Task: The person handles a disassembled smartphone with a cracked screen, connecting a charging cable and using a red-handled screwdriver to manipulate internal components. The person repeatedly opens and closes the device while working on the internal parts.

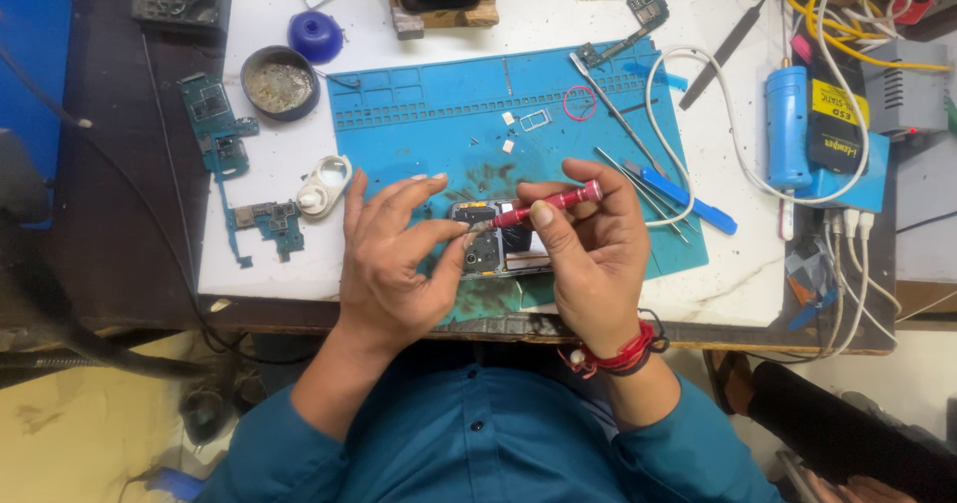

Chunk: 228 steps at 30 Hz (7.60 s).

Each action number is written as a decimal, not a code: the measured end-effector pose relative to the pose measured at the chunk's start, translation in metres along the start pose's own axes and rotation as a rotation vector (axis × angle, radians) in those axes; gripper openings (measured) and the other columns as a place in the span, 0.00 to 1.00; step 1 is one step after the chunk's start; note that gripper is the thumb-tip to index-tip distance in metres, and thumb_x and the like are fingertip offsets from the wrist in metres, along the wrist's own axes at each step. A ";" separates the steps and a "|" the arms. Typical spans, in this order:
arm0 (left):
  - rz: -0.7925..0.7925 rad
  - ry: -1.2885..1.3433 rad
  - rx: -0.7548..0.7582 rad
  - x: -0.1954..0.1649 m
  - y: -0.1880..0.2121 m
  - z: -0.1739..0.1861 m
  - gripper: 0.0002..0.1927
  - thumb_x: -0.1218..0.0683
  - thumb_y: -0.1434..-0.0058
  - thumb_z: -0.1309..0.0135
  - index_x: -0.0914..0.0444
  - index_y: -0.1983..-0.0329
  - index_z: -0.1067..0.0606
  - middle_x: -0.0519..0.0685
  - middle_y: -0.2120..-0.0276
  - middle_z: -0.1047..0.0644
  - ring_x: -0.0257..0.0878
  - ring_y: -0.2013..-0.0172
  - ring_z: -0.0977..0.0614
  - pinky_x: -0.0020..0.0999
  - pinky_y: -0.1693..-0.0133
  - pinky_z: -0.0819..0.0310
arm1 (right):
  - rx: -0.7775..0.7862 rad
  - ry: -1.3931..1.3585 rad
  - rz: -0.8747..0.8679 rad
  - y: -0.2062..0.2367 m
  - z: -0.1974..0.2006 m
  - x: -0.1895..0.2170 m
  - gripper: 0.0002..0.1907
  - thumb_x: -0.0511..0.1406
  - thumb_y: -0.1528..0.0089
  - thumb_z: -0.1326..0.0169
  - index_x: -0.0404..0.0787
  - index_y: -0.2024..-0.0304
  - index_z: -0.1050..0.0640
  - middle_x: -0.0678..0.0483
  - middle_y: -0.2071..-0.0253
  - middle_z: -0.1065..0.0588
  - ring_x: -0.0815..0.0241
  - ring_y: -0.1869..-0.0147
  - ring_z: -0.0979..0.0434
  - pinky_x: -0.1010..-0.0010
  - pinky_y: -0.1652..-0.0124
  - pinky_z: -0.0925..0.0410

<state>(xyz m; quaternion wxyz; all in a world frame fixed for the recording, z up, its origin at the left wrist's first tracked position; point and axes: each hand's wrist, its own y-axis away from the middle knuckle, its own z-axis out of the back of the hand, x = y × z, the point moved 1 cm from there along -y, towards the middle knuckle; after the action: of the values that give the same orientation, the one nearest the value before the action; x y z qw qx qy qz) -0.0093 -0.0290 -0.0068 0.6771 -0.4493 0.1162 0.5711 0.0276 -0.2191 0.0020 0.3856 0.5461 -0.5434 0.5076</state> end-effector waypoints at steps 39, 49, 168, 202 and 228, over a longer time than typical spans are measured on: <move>-0.058 -0.101 0.311 -0.002 -0.005 -0.002 0.47 0.40 0.51 0.32 0.64 0.33 0.34 0.54 0.44 0.24 0.51 0.38 0.27 0.69 0.31 0.69 | 0.399 0.618 0.391 0.018 0.004 0.037 0.23 0.20 0.33 0.48 0.38 0.38 0.34 0.42 0.42 0.23 0.52 0.43 0.15 0.66 0.46 0.22; -0.048 -0.112 0.319 -0.003 -0.005 -0.003 0.45 0.39 0.51 0.34 0.64 0.33 0.33 0.54 0.44 0.23 0.51 0.37 0.27 0.69 0.31 0.67 | 0.612 1.433 0.250 -0.004 -0.010 0.091 0.13 0.41 0.35 0.41 0.39 0.67 0.26 0.50 0.79 0.25 0.49 0.75 0.23 0.58 0.75 0.34; 0.016 -0.063 0.255 -0.005 -0.008 0.000 0.57 0.40 0.54 0.29 0.67 0.28 0.43 0.52 0.45 0.23 0.49 0.40 0.25 0.71 0.31 0.67 | 0.308 0.496 0.434 -0.009 -0.002 0.026 0.23 0.20 0.30 0.51 0.38 0.35 0.37 0.41 0.38 0.26 0.54 0.40 0.18 0.67 0.43 0.22; 0.082 -0.093 0.234 -0.003 -0.008 -0.003 0.61 0.37 0.58 0.29 0.67 0.27 0.45 0.50 0.49 0.24 0.50 0.37 0.30 0.71 0.32 0.78 | 0.336 0.860 0.531 -0.044 -0.029 0.047 0.18 0.25 0.35 0.42 0.36 0.44 0.30 0.45 0.54 0.21 0.51 0.53 0.16 0.66 0.54 0.24; -0.016 -0.159 0.270 -0.005 -0.013 0.002 0.38 0.35 0.49 0.36 0.66 0.45 0.23 0.53 0.50 0.25 0.49 0.47 0.28 0.65 0.34 0.61 | 0.970 1.673 0.273 -0.107 -0.048 0.094 0.16 0.44 0.34 0.47 0.43 0.71 0.19 0.47 0.77 0.23 0.46 0.72 0.21 0.56 0.69 0.29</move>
<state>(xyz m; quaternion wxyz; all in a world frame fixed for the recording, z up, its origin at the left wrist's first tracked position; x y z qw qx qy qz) -0.0003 -0.0301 0.0032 0.7428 -0.3084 0.1343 0.5788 0.1160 -0.1795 0.1168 0.3181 0.0412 0.1153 0.9401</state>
